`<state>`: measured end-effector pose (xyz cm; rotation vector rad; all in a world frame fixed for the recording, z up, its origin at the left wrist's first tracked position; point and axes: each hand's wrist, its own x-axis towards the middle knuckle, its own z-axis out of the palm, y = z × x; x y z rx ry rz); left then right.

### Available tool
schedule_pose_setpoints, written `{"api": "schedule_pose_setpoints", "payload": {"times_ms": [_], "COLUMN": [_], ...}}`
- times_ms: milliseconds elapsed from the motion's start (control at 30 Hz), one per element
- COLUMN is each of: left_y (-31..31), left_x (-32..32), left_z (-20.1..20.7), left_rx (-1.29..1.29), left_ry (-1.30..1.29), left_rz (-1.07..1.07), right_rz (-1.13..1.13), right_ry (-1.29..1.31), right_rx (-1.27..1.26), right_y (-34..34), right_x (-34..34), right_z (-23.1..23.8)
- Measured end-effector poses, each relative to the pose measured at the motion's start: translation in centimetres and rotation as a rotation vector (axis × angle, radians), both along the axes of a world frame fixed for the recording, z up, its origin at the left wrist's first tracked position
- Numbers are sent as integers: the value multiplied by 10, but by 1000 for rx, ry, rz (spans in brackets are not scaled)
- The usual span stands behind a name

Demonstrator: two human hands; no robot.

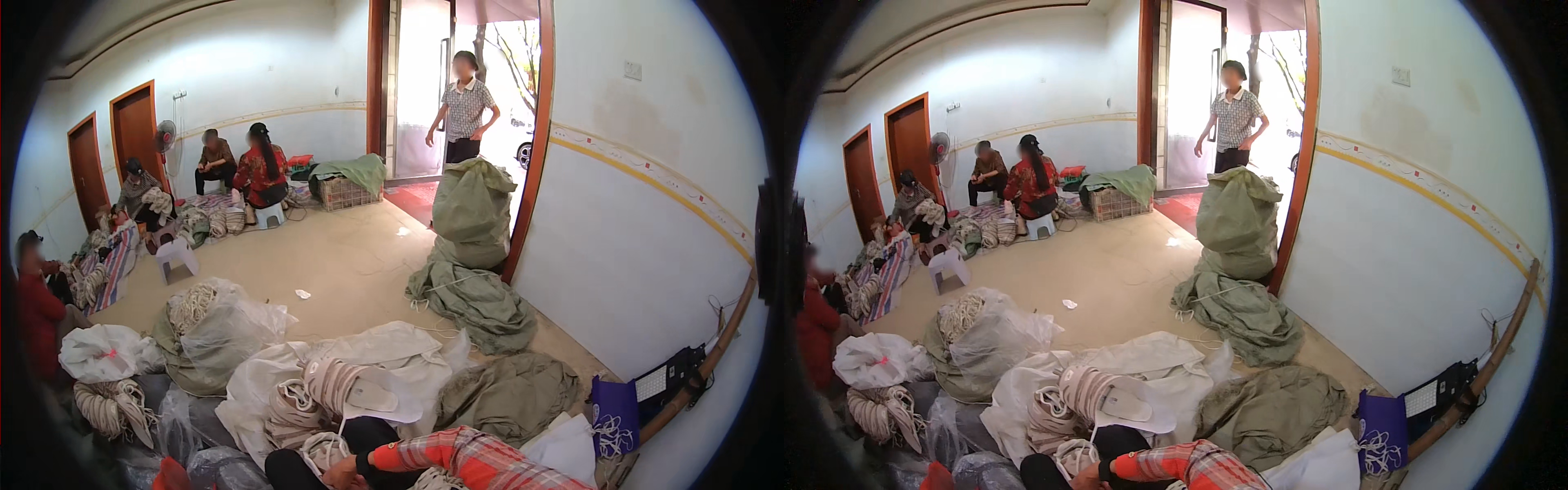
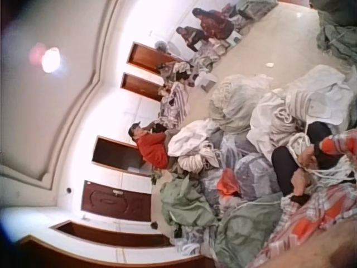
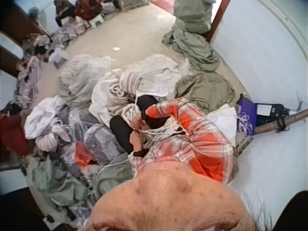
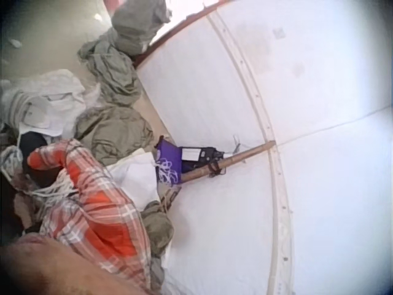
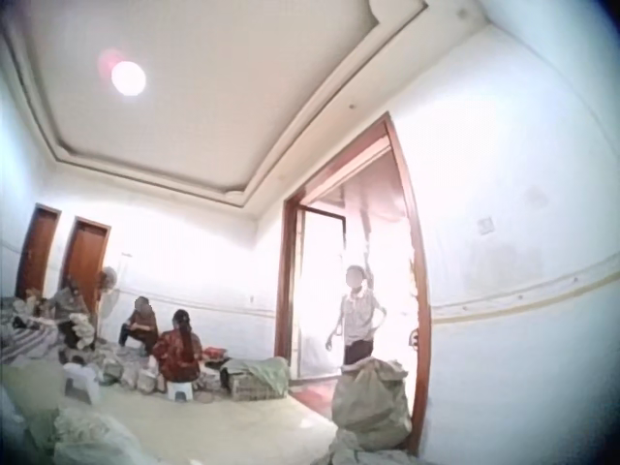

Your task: The recorder is lacing and lashing together pairs of shoe components while sitting on the floor among many bags of materials.

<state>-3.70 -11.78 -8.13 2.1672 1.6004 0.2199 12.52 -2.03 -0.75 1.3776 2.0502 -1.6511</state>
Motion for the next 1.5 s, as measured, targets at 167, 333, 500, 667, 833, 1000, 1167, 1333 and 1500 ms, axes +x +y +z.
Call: {"api": "schedule_pose_setpoints", "payload": {"times_ms": [167, 333, 500, 667, 833, 1000, 1167, 1333, 1500], "left_y": [-5, 9, 24, 73, 68, 23, -2, -5, 1], "left_x": [-4, 11, 53, 197, 152, 41, 8, -20, -41], "left_z": [5, 3, 53, 85, 62, 39, 35, 55, 71], "left_rx": [-43, -211, -394, -531, -724, -836, -860, -748, -835], "left_ry": [-251, -637, -818, -891, -730, -800, -1038, -786, -744], "left_rz": [62, 207, 17, -406, -384, 37, 325, 137, 35], "right_rz": [78, 126, -115, -461, -574, -266, 64, 187, 246], "right_ry": [11, 18, -48, -310, -249, -130, -131, -148, -101], "right_rx": [109, 188, 348, 616, 669, 667, 780, 910, 1044], "right_y": [-1, -16, -33, -54, -77, -85, -78, -64, -79], "right_x": [-26, -43, -6, 143, 98, 3, -25, -37, -24], "right_z": [-1, -11, -5, 65, 25, -15, -19, -11, -11]}}
